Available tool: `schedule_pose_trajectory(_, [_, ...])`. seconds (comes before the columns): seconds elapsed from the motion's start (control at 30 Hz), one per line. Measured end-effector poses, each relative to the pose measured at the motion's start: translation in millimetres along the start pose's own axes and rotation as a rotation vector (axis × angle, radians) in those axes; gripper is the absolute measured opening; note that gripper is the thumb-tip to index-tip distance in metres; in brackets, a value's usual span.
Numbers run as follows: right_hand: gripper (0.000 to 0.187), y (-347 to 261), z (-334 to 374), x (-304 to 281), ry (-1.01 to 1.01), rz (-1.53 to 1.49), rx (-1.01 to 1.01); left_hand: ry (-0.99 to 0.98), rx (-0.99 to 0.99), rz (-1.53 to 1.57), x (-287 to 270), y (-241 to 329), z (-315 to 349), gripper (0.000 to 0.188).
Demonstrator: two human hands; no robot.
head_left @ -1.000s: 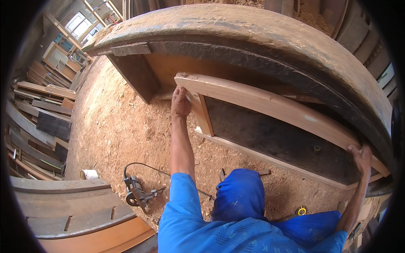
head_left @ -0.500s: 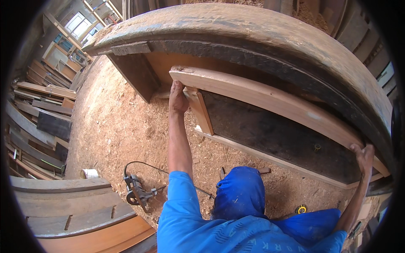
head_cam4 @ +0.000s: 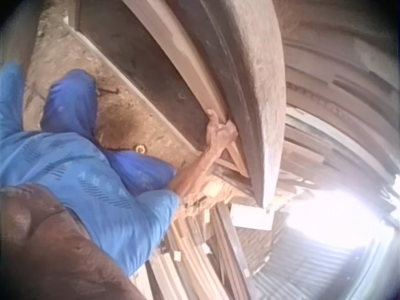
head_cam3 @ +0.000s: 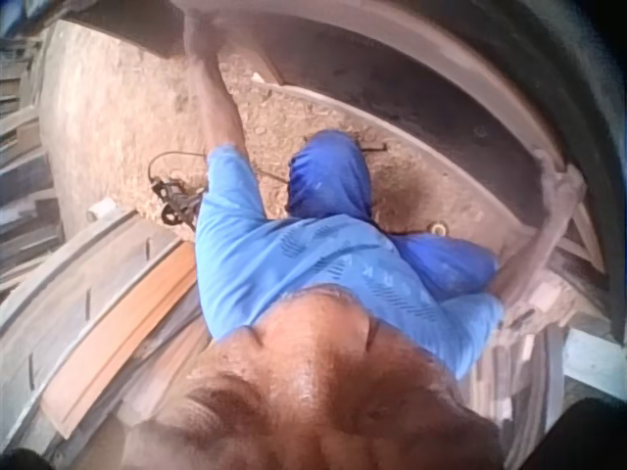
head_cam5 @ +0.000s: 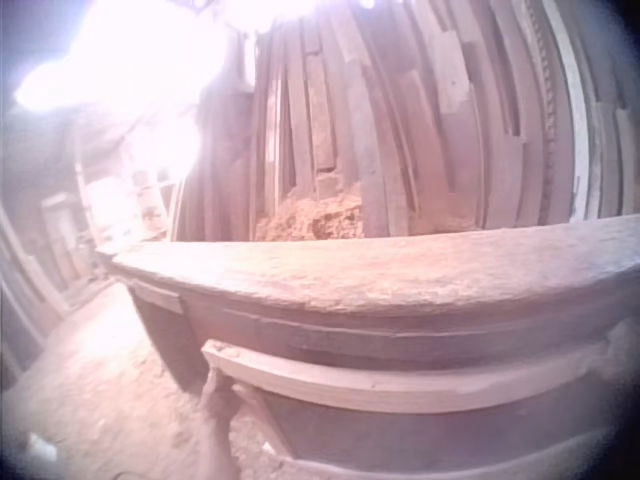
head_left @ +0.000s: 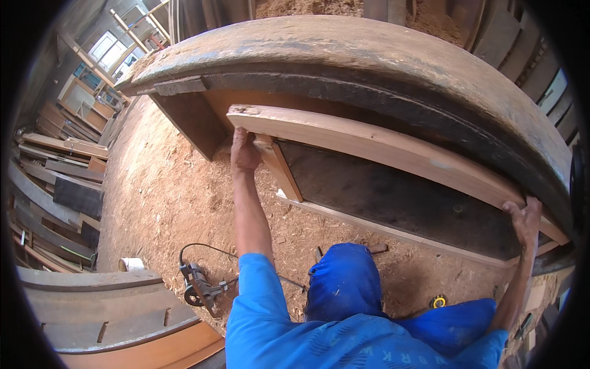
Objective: The person uses an electric router to shape a wooden plank, then applies adhesive to a wooden joint using a small brush before fitting the pieces together.
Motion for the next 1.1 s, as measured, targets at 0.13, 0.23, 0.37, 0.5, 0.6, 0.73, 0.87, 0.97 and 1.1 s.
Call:
schedule_pose_trajectory(0.13, [0.065, -23, 13, -6, 0.061, 0.037, -0.068, 0.016, -0.032, -0.056, -7, 18, 5, 0.064])
schedule_pose_trajectory(0.23, [0.06, -5, 8, -20, 0.011, 0.096, 0.044, 0.009, -0.062, 0.097, 36, 8, 1, 0.05])
schedule_pose_trajectory(0.37, [0.055, 19, 1, -26, -0.077, 0.082, 0.18, 0.083, -0.093, 0.101, 30, -19, -6, 0.038])
schedule_pose_trajectory(0.5, [0.073, -10, -22, 17, -0.298, 0.258, -0.007, 0.149, -0.09, -0.117, -54, 18, -2, 0.058])
schedule_pose_trajectory(0.6, [0.078, 3, -14, 1, -0.129, 0.256, -0.059, -0.017, -0.078, -0.028, -43, 14, -15, 0.066])
schedule_pose_trajectory(0.73, [0.091, -21, 25, -18, 0.296, 0.425, -0.398, -0.014, -0.103, 0.018, -23, -5, -16, 0.069])
schedule_pose_trajectory(0.87, [0.085, -15, 22, -7, 0.23, 0.459, -0.251, -0.035, -0.119, -0.013, -48, 4, -24, 0.075])
schedule_pose_trajectory(0.97, [0.081, -16, 25, -7, 0.296, 0.439, -0.281, -0.136, -0.222, 0.092, -48, -2, -24, 0.064])
schedule_pose_trajectory(1.1, [0.074, -20, 31, -15, 0.319, 0.356, -0.367, -0.046, -0.156, -0.125, -56, 2, -23, 0.089])
Point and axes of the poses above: each hand's wrist, its own z-axis away from the middle knuckle, its own x-axis out of the palm, y = z × x, the point moved 10 cm from there along -z, towards the middle knuckle, and after that the axes turned 6 degrees about x, right-handed, at the moved point
